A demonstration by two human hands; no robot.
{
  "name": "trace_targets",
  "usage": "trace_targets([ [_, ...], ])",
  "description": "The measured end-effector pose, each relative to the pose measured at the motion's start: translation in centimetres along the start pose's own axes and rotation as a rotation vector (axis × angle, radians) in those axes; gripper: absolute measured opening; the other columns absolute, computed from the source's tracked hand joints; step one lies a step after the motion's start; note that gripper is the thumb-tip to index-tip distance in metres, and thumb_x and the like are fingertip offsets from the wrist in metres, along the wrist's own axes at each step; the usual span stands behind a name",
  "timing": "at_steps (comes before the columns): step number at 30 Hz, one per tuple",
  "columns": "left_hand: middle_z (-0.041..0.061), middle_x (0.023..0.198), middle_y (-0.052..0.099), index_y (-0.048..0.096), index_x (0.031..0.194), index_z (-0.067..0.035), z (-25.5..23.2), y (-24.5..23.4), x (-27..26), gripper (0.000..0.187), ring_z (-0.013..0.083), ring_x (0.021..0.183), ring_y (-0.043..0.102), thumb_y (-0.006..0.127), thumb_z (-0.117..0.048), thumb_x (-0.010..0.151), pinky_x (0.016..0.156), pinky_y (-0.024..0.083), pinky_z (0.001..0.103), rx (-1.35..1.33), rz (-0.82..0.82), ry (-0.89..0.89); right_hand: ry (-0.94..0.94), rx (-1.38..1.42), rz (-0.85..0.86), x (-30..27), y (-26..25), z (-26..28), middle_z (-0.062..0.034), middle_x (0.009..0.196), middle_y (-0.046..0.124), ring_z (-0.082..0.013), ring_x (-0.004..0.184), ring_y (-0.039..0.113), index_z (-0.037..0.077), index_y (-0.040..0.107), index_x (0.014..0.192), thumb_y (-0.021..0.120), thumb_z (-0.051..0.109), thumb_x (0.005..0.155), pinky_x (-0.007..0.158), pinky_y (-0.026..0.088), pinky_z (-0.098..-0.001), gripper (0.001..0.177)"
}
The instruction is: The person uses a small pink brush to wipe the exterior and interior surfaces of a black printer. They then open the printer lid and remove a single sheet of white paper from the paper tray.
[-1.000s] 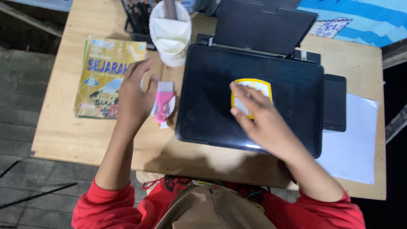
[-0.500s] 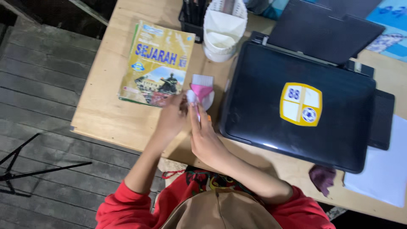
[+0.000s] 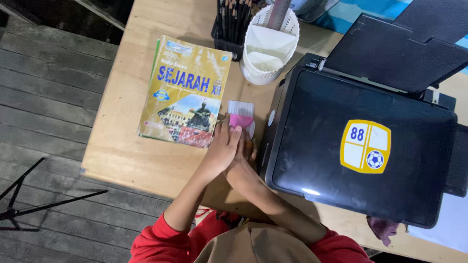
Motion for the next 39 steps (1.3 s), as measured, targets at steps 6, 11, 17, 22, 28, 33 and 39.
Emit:
trace_targets([
  [6,0.035,0.149,0.037,0.019,0.160,-0.005,-0.3,0.4,0.1,0.078,0.0491,0.125,0.056,0.047,-0.048,0.102,0.106,0.044,0.050,0.005,0.023,-0.129,-0.101,0.272,-0.132,1.2,3.5,-1.6,-0.0313,0.159,0.024,-0.0439,0.152,0.027,0.000,0.023,0.164,0.052,0.023,0.104,0.125,0.017,-0.0599,0.070],
  [11,0.036,0.151,0.034,0.021,0.161,-0.004,-0.4,0.6,-0.1,0.072,0.0507,0.136,0.045,0.049,-0.039,0.105,0.111,0.039,0.050,-0.047,-0.003,-0.039,-0.246,0.135,-0.407,0.3,2.7,-1.5,-0.0316,0.160,0.022,-0.0513,0.150,0.018,-0.004,0.025,0.155,0.060,0.020,0.095,0.123,0.008,-0.0617,0.074],
  [17,0.025,0.142,0.045,0.033,0.157,-0.003,-3.0,-0.8,-2.1,0.057,0.0384,0.126,0.055,0.051,-0.020,0.106,0.110,0.044,0.044,-0.096,-0.094,0.150,-0.243,0.421,-0.497,-2.4,-0.6,0.9,-0.0399,0.164,0.014,-0.0548,0.154,0.022,-0.017,0.014,0.157,0.060,0.006,0.096,0.126,0.025,-0.0580,0.080],
  [22,0.015,0.131,0.049,0.036,0.152,-0.003,-6.3,-3.1,-5.0,0.053,0.0213,0.112,0.061,0.056,-0.006,0.103,0.100,0.053,0.034,-0.393,-0.150,0.163,-0.344,0.331,-0.533,-5.7,-3.4,2.8,-0.0404,0.160,0.015,-0.0578,0.150,0.022,-0.017,0.015,0.154,0.068,0.001,0.083,0.124,0.020,-0.0636,0.090],
  [28,0.009,0.127,0.056,0.030,0.157,-0.002,-10.5,-4.3,-8.4,0.061,0.0166,0.113,0.058,0.058,0.000,0.102,0.100,0.050,0.032,-0.561,-0.184,0.279,-0.406,0.393,-0.472,-10.0,-5.6,2.3,-0.0363,0.163,0.014,-0.0552,0.152,0.022,-0.014,0.027,0.152,0.062,-0.012,0.070,0.126,0.019,-0.0638,0.089],
  [33,0.009,0.136,0.054,0.033,0.153,-0.001,-14.1,-3.4,-10.1,0.056,0.0164,0.127,0.057,0.058,0.001,0.103,0.106,0.050,0.031,-0.702,-0.064,0.412,-0.483,0.307,-0.645,-13.8,-9.1,-0.1,-0.0228,0.168,0.028,-0.0427,0.156,0.037,-0.002,0.044,0.145,0.062,-0.011,0.084,0.132,0.030,-0.0552,0.064],
  [39,0.006,0.130,0.057,0.037,0.147,-0.002,-18.1,-0.3,-8.8,0.049,0.0135,0.122,0.058,0.059,-0.001,0.103,0.102,0.052,0.028,-0.800,0.219,0.420,-0.623,0.204,-0.841,-17.6,-17.3,-4.6,-0.0202,0.150,0.053,-0.0377,0.134,0.062,0.003,0.065,0.130,0.075,0.002,0.092,0.115,0.051,-0.0450,0.039],
])
Point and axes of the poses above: each hand's wrist, its own x-axis towards the middle knuckle, its own y-axis out of the palm, z = x × y, the point moved 3 cm from there along x, towards the middle knuckle
